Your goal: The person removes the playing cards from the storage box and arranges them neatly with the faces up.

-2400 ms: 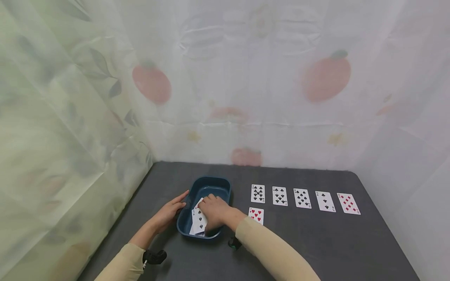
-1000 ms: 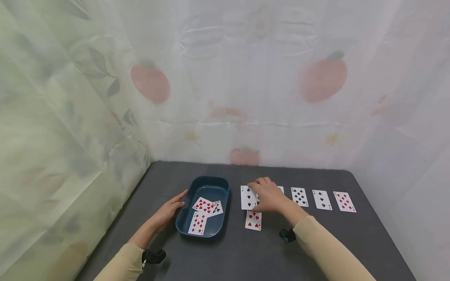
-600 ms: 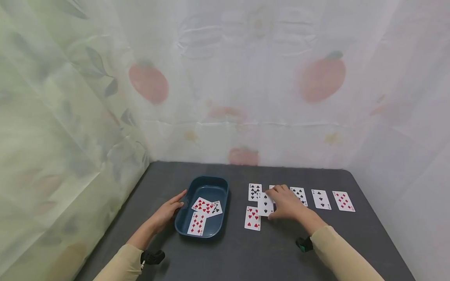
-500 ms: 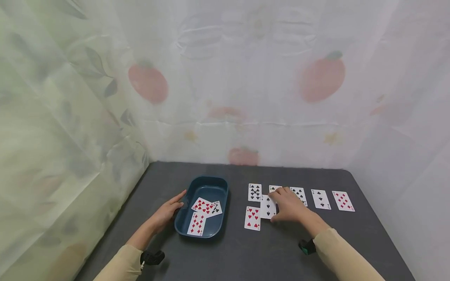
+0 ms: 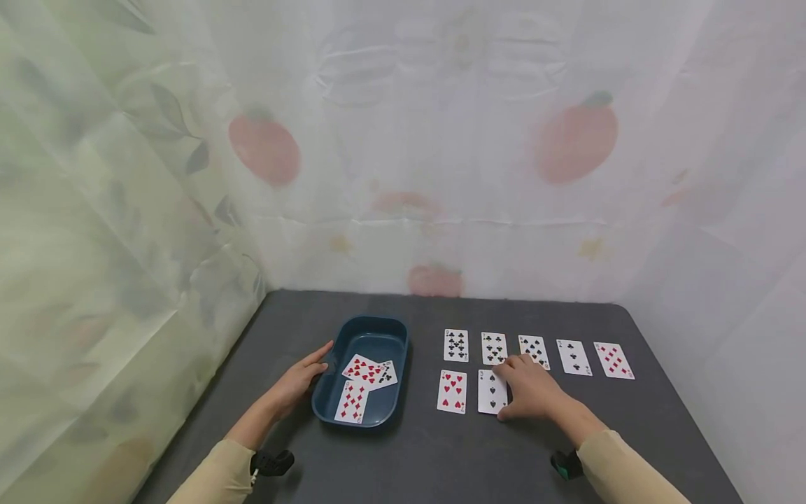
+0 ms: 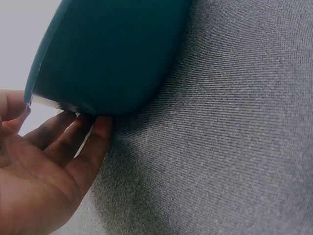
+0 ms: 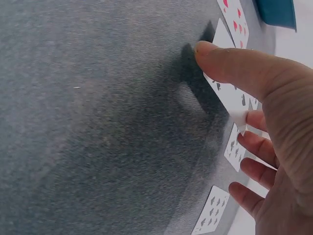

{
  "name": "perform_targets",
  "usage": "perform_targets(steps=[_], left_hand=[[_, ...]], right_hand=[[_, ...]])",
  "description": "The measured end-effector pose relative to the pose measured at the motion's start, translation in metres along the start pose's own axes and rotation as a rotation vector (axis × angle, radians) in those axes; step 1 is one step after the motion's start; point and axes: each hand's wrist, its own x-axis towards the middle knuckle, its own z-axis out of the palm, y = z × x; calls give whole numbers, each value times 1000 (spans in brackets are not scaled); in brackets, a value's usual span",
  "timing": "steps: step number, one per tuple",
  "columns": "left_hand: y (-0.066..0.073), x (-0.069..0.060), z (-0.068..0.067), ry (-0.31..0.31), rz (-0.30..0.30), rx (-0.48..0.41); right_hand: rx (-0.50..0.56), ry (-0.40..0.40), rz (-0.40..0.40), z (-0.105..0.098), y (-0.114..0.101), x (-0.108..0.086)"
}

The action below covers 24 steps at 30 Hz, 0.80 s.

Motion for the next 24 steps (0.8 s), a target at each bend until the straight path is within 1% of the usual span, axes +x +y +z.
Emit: perform_targets(steps=[7,16,24], left_hand=[[-1,0,0,2,-5,-4],[-2,0,2,21,-12,1],[0,-1,1,13,-10,-1]], right_hand=[[2,6,-21,3,0,-6],[17,-5,-11,4,2,-11],[32,-20,-3,5,4,-11]])
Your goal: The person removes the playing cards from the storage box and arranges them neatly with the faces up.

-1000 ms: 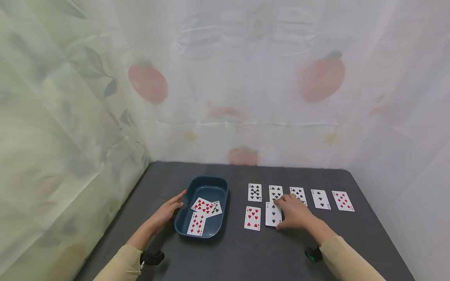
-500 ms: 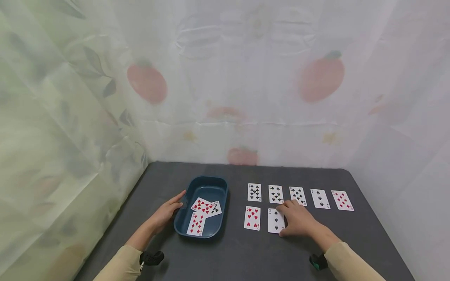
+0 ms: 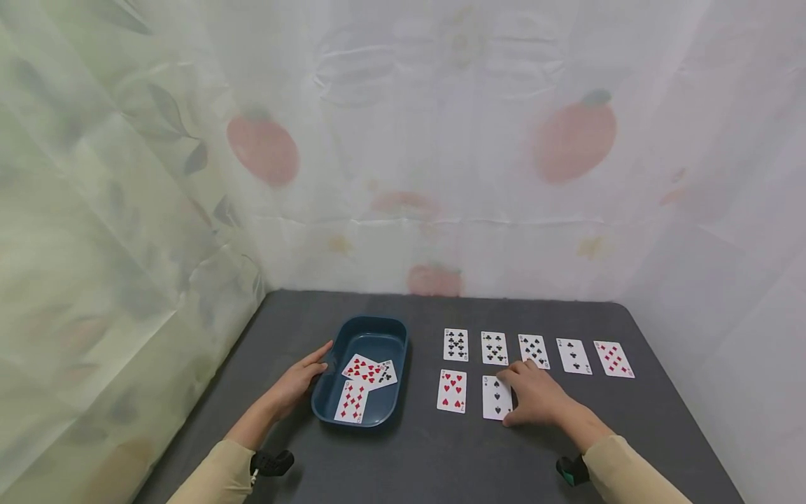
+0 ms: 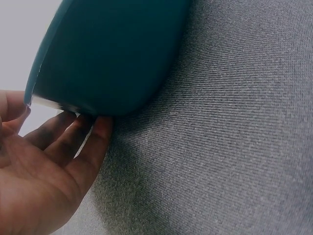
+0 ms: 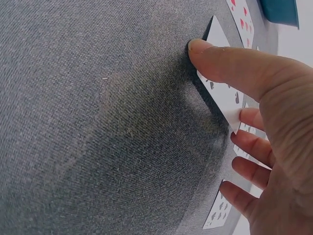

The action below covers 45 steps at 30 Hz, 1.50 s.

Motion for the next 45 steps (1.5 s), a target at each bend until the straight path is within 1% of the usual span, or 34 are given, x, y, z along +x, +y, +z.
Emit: perform_targets(steps=[14,20,33,41,45], left_hand=[[-1,1,1,7,5,18],[2,0,1,5,0,23],[2,1,0,2,-6,12],[3,2,-1,1,0,0],[4,0,-1,5,-2,3]], right_hand=[[22,-27,28,-1,3,1],[25,-46,45,-2,2,2],[31,-57,47,-2,3,3],[54,-84,75,-2,2,4],[44,-70,65,-5,0,5]])
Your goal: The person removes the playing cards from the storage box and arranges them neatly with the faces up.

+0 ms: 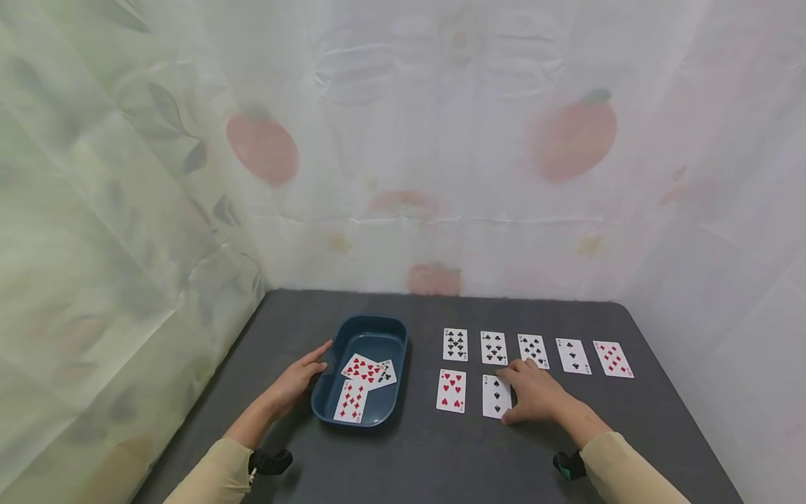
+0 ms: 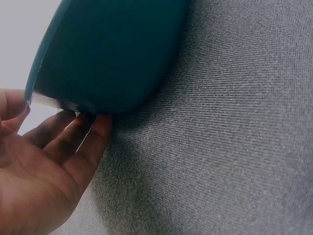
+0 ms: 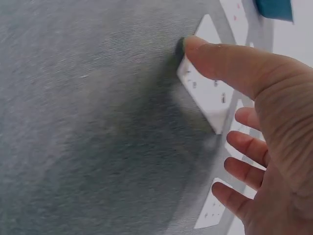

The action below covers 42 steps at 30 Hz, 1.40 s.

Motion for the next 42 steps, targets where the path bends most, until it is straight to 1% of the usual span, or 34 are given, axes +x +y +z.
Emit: perform_targets(steps=[3,6,9,11,14,22,28,31,35,42], left_hand=[[-1,-1,0,1,-2,1],[-1,-2,-1,2,-9,-10],[-2,-3,-1,-1,-11,-14],[-2,-3,-2,-3,-12,-13],[-3,-3,-3,-5,-12,-11],[-3,-4,0,-4,-8,-6],[-3,-3,2,-4,-5,-11],[-3,-3,1,-5,6,3],[-3,-4,1,-2,3,-1],[-3,-3,0,-13,3,-8]], right_hand=[[-7,47,-26,-7,-4,3],[-7,100,-56,-16,-13,10],[7,142,-105,-23,-27,19],[14,163,-142,-25,-38,26],[27,168,-208,-25,-60,40],[68,80,-341,-20,-123,80],[23,17,-411,-10,-157,99],[-8,-15,-443,-4,-172,105],[-86,-53,-488,5,-190,112],[-246,-183,-496,22,-214,121]])
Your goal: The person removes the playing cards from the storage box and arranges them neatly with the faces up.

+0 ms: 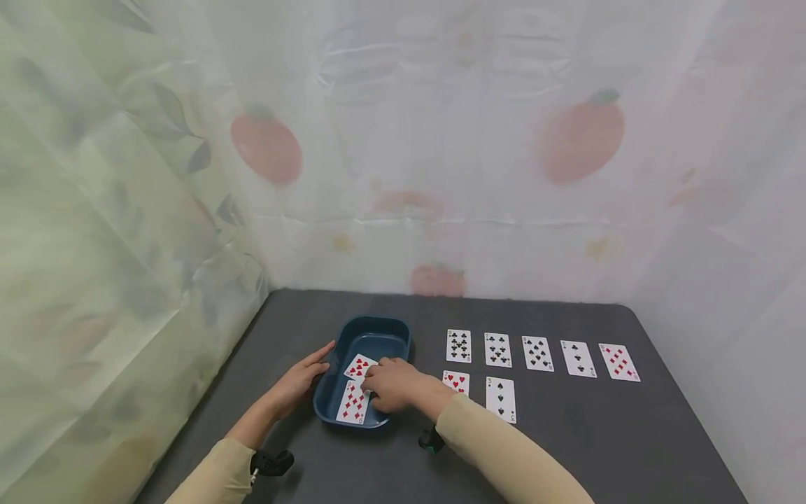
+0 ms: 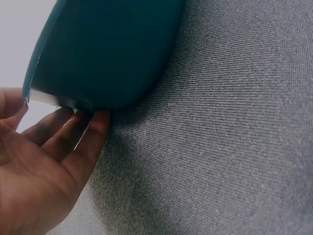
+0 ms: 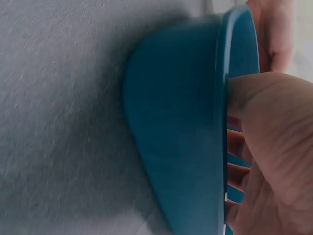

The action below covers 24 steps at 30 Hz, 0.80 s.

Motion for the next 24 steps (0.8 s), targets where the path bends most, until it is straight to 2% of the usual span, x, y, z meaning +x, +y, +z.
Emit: perform_targets(steps=[6,10,14,18,24], left_hand=[[0,0,-1,-8,0,-5],[0,0,-1,-16,2,-4],[0,1,-1,-17,-1,-4],[0,2,-1,-13,-1,0],[0,1,-1,-13,-5,-8]], right_hand=[[-76,-104,-4,1,-13,8],[-97,-173,48,2,-13,12],[-76,-190,109,2,-6,16],[-46,-173,115,1,1,19],[-23,-38,126,2,4,20]])
